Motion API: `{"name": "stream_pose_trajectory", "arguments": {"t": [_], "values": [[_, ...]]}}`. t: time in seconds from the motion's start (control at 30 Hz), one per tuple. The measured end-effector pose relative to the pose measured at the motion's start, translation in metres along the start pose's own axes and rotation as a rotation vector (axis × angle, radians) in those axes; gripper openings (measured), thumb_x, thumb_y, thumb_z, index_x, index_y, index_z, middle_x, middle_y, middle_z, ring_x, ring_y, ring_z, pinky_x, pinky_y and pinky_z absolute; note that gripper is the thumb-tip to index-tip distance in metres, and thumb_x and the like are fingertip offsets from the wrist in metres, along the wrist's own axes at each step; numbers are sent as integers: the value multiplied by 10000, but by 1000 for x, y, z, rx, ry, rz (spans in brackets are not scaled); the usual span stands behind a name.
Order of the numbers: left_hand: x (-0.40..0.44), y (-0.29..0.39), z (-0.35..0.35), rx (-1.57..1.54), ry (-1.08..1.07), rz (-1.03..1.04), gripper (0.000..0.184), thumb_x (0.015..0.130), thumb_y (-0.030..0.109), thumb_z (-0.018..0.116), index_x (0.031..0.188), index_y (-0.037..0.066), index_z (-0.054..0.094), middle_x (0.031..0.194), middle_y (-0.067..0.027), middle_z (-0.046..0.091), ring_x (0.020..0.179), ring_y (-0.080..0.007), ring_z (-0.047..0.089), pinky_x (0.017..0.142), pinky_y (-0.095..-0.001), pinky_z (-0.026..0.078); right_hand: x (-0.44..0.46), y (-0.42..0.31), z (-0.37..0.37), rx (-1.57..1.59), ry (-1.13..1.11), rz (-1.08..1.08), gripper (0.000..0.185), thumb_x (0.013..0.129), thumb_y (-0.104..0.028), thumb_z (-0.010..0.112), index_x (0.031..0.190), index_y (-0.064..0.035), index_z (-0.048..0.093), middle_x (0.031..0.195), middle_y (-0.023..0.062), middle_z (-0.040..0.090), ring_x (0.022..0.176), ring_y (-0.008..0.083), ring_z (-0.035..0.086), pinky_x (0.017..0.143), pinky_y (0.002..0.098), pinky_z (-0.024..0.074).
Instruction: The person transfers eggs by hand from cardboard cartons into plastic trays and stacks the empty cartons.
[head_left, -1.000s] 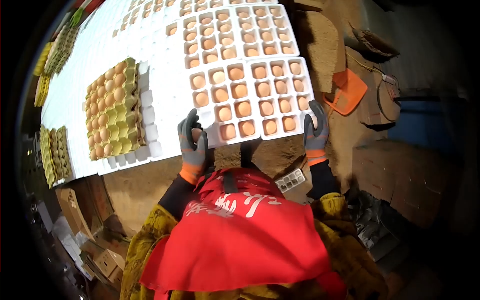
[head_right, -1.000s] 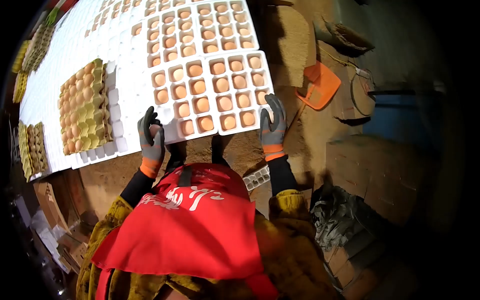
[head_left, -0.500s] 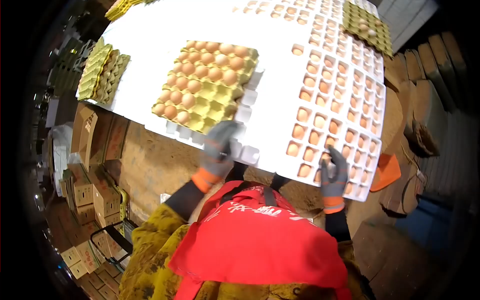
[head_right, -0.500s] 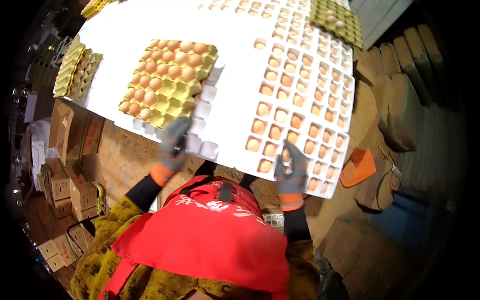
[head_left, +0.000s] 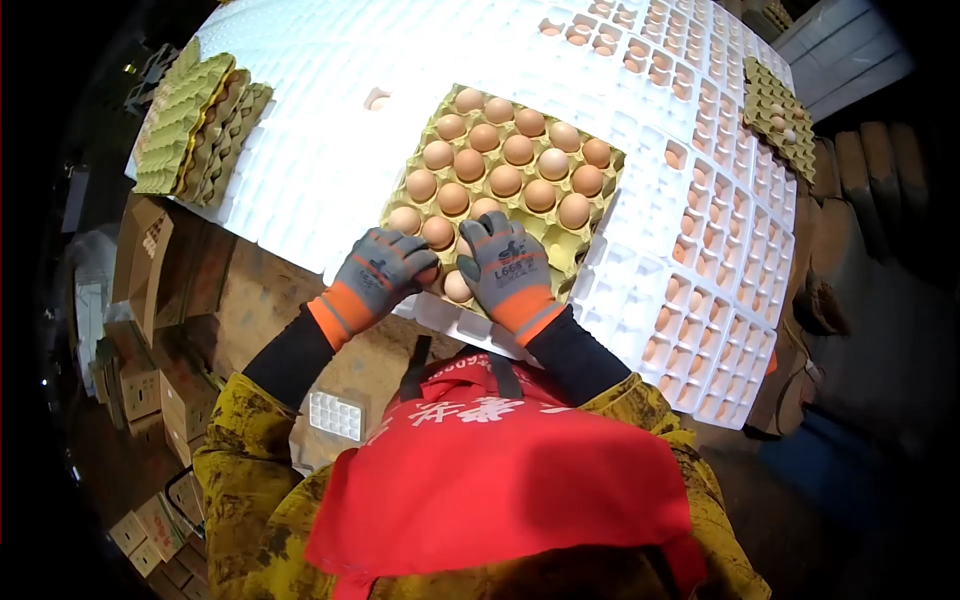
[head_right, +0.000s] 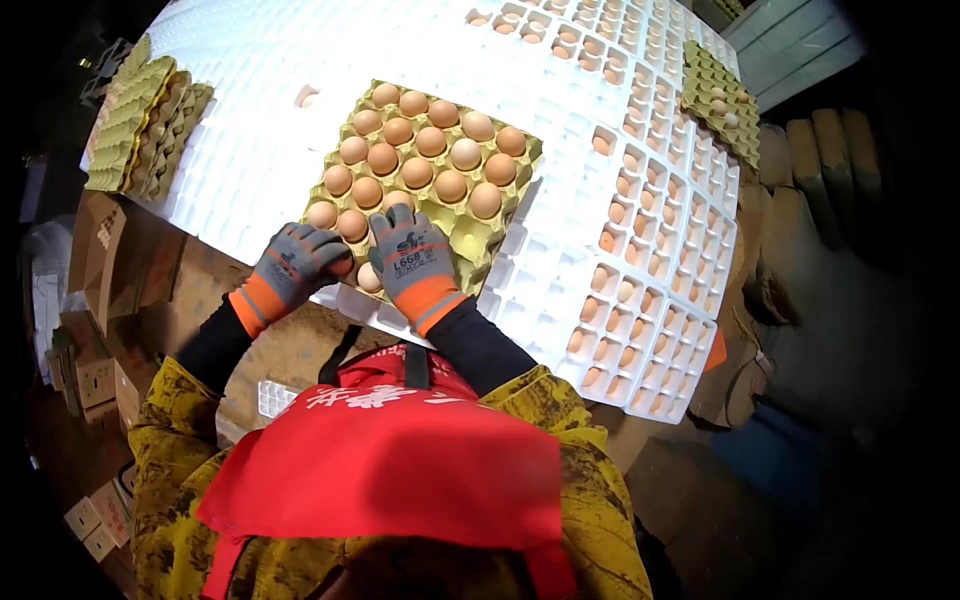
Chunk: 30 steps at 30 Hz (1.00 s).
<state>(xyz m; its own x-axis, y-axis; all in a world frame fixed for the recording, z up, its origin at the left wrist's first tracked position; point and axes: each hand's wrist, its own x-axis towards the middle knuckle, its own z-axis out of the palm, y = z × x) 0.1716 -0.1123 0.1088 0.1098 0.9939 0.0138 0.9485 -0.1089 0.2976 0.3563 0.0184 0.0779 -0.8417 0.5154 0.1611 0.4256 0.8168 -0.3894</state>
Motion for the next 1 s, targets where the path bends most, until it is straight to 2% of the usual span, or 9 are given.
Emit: {"name": "stream_pose_trajectory", "arguments": {"t": [0.17, 0.2, 0.33, 0.47, 0.7, 0.8, 0.87, 0.93, 1.0], "values": [[-5, -21, -20, -1229, 249, -436, 371, 851, 95, 680, 1209, 58, 588, 1020, -44, 634, 973, -153, 621, 875, -290, 496, -15, 36, -29, 1164, 36, 472, 335, 882, -29, 661, 1214, -61, 633, 915, 6, 609, 788, 66, 558, 679, 228, 489], [-5, -22, -32, -1449, 244, -495, 355, 870, 107, 651, 1212, 46, 579, 1009, -40, 633, 957, -142, 623, 881, -290, 495, -18, 37, -35, 1285, 54, 477, 389, 884, -59, 681, 1268, -71, 627, 999, 31, 622, 841, 104, 594, 709, 259, 510], [16, -29, -13, -1419, 138, -609, 222, 918, 146, 599, 1100, 20, 610, 1038, -33, 639, 968, -131, 604, 825, -270, 492, -13, 1, -32, 435, 37, 149, 500, 859, -265, 731, 1309, -102, 586, 1142, 143, 579, 987, 319, 610, 832, 415, 528], [37, -11, -12, -35, 180, -28, 236, 856, 135, 695, 1086, 115, 645, 1001, -72, 637, 891, -227, 648, 745, -352, 534, -2, -13, -8, 42, -13, 110, 434, 848, -318, 689, 1202, -97, 572, 1072, 134, 569, 944, 324, 596, 772, 431, 504], [57, -10, -5, 185, -110, 11, 202, 864, 172, 678, 1059, 125, 650, 931, -52, 636, 854, -207, 648, 711, -371, 543, -12, 2, -21, 622, 31, 281, 456, 773, -195, 779, 1168, -50, 603, 1047, 111, 630, 885, 240, 646, 768, 371, 534], [44, -21, -13, -625, 190, -188, 348, 898, 178, 646, 1238, 107, 651, 1028, -66, 681, 910, -149, 643, 766, -324, 541, -29, 16, -37, 1257, 74, 521, 512, 802, -160, 778, 1250, -3, 587, 1111, 77, 647, 936, 162, 655, 803, 305, 548], [38, -38, -45, -1445, -139, -487, 553, 895, 168, 607, 1425, 35, 520, 1228, -105, 657, 1005, -182, 640, 875, -311, 527, -39, 21, -51, 1763, 105, 581, 566, 816, -123, 741, 1321, 30, 537, 1172, 95, 628, 1057, 189, 633, 893, 331, 538], [27, -39, -43, -1799, -28, -390, 563, 916, 188, 578, 1444, 17, 487, 1294, -101, 617, 1023, -180, 636, 890, -310, 524, -42, 8, -51, 1997, 178, 590, 522, 808, -185, 760, 1261, 9, 590, 1170, 90, 625, 1082, 218, 627, 926, 338, 521], [24, -44, -36, -1729, 47, -391, 507, 938, 212, 590, 1398, 9, 531, 1328, -105, 592, 1040, -189, 637, 918, -311, 514, -36, 0, -40, 1083, 32, 376, 441, 820, -269, 765, 1164, -20, 646, 1129, 92, 620, 1060, 267, 628, 907, 368, 520]]}}
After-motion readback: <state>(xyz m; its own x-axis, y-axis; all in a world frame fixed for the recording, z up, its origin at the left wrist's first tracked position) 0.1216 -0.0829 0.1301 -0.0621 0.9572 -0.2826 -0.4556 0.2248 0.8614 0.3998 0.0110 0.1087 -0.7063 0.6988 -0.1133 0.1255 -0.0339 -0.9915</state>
